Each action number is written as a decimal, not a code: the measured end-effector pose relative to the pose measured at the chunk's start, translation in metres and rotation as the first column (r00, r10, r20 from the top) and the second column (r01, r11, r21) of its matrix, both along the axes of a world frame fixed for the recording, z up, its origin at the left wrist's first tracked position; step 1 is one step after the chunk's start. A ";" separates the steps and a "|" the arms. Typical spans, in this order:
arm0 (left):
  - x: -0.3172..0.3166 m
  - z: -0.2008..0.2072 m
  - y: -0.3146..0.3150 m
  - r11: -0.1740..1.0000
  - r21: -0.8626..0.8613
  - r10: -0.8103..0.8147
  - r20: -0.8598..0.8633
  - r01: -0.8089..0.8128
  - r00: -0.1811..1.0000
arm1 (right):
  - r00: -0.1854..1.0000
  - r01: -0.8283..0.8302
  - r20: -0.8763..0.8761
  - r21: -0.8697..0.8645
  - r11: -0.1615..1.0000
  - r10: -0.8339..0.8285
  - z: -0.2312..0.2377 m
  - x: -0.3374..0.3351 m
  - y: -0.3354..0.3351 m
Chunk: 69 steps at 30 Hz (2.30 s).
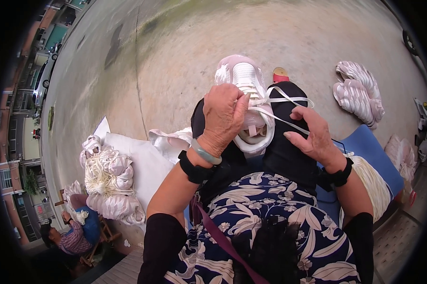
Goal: The recorder is lacing white and pink athletic shoes while sitting outdoors.
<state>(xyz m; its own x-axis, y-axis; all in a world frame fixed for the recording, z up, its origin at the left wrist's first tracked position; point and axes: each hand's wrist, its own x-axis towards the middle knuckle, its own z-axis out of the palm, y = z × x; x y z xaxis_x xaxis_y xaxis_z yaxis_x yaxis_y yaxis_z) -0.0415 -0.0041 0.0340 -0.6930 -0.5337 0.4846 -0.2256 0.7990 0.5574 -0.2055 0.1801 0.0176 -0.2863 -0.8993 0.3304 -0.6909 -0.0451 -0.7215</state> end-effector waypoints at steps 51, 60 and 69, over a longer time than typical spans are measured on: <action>0.159 -0.005 -0.010 0.977 -0.077 0.211 0.427 -0.197 0.879 | 0.892 0.084 0.436 0.099 0.992 -0.119 -0.019 0.026 -0.044; 0.048 -0.005 -0.006 0.964 0.233 0.084 0.187 -0.127 0.979 | 0.621 0.082 0.750 0.227 0.970 -0.228 -0.013 0.010 -0.060; 0.028 -0.021 -0.009 0.826 0.540 0.082 0.170 -0.162 0.982 | 0.472 0.056 0.855 0.214 0.975 -0.215 -0.009 0.008 -0.069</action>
